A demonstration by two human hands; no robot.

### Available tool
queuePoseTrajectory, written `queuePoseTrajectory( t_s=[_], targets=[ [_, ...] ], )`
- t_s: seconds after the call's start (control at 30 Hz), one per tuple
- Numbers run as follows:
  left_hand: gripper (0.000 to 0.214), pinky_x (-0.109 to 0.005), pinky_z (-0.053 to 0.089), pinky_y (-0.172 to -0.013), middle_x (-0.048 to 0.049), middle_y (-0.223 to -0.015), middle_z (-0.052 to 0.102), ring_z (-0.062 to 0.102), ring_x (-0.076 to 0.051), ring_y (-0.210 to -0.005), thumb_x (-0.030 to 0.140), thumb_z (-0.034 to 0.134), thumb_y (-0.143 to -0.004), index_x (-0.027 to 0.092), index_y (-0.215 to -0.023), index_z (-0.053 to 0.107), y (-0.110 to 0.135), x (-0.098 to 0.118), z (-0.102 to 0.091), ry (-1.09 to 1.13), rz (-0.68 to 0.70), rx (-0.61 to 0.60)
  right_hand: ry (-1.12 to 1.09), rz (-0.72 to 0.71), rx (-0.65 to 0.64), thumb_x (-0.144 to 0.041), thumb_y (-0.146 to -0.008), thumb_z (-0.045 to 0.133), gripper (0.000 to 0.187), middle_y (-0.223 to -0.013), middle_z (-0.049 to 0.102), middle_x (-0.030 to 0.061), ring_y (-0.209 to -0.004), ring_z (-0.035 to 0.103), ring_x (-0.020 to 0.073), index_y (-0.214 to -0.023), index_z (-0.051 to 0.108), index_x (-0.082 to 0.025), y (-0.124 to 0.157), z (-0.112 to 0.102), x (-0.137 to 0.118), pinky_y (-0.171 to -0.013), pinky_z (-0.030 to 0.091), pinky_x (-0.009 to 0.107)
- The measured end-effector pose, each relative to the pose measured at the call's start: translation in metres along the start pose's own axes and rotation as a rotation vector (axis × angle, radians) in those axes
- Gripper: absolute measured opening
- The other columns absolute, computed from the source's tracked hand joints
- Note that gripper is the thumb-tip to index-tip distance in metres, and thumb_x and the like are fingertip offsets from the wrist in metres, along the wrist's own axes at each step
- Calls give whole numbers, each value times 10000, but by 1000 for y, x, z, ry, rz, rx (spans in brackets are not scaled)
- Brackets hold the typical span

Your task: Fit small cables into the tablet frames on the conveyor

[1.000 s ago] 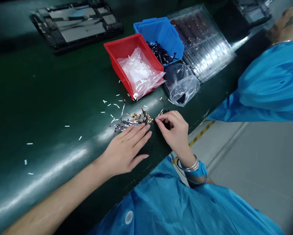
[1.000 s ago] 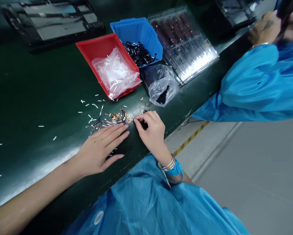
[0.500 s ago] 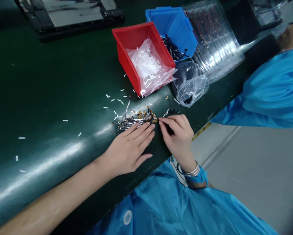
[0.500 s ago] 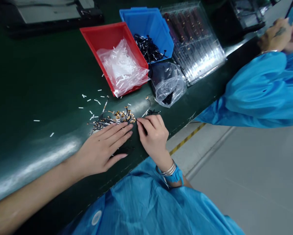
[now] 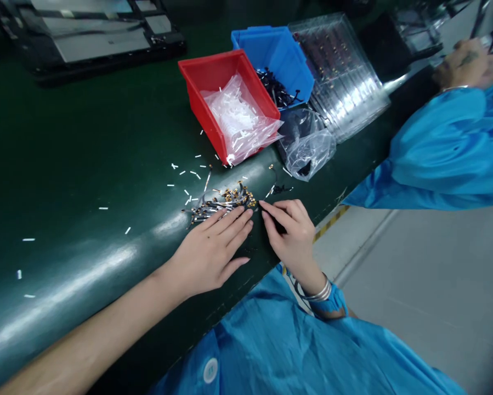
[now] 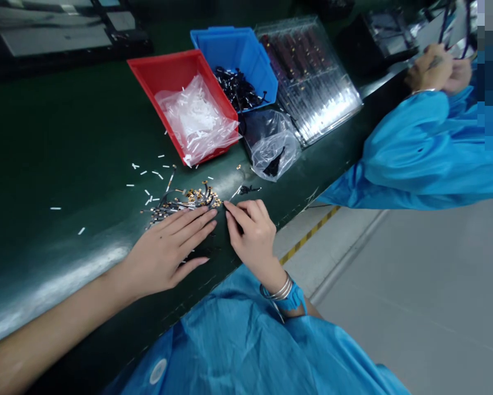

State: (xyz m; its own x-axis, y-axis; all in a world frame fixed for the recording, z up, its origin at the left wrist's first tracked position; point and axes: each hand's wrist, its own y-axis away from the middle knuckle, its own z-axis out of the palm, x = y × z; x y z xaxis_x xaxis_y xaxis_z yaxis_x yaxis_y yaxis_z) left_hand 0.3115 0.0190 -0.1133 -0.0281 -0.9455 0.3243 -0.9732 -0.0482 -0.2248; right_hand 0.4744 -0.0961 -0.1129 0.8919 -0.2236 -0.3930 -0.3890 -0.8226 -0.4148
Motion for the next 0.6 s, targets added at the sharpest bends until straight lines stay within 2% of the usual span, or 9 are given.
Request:
queuePoseTrajectory(
  t_s=[0.17, 0.43, 0.6],
  targets=[
    [510, -414, 374, -1087, -134, -1442, 459, 426, -270, -1335, 407, 371, -979, 68, -1328, 521, 0, -1, 0, -16, 8, 10, -20, 27, 45, -156, -878, 547, 213, -810, 640, 35, -748, 571, 170, -951, 717, -260, -1, -7, 8, -666, 486, 344],
    [511, -438, 392, -1074, -146, -1423, 479, 439, -288, -1325, 403, 362, -980, 54, -1312, 533, -1, -1, 0, -19, 14, 22, 134, -159, -13, -133, -869, 547, 295, -830, 631, 49, -771, 513, 182, -1089, 691, -267, -1, -2, 8, -633, 464, 314],
    [493, -439, 408, -1061, -144, -1416, 487, 456, -289, -1313, 383, 365, -982, 56, -1307, 540, -2, 0, -2, -26, 16, 26, 159, -191, -19, -134, -874, 550, 273, -819, 618, 53, -776, 505, 185, -1080, 689, -246, -4, -3, 6, -626, 479, 300]
  ],
)
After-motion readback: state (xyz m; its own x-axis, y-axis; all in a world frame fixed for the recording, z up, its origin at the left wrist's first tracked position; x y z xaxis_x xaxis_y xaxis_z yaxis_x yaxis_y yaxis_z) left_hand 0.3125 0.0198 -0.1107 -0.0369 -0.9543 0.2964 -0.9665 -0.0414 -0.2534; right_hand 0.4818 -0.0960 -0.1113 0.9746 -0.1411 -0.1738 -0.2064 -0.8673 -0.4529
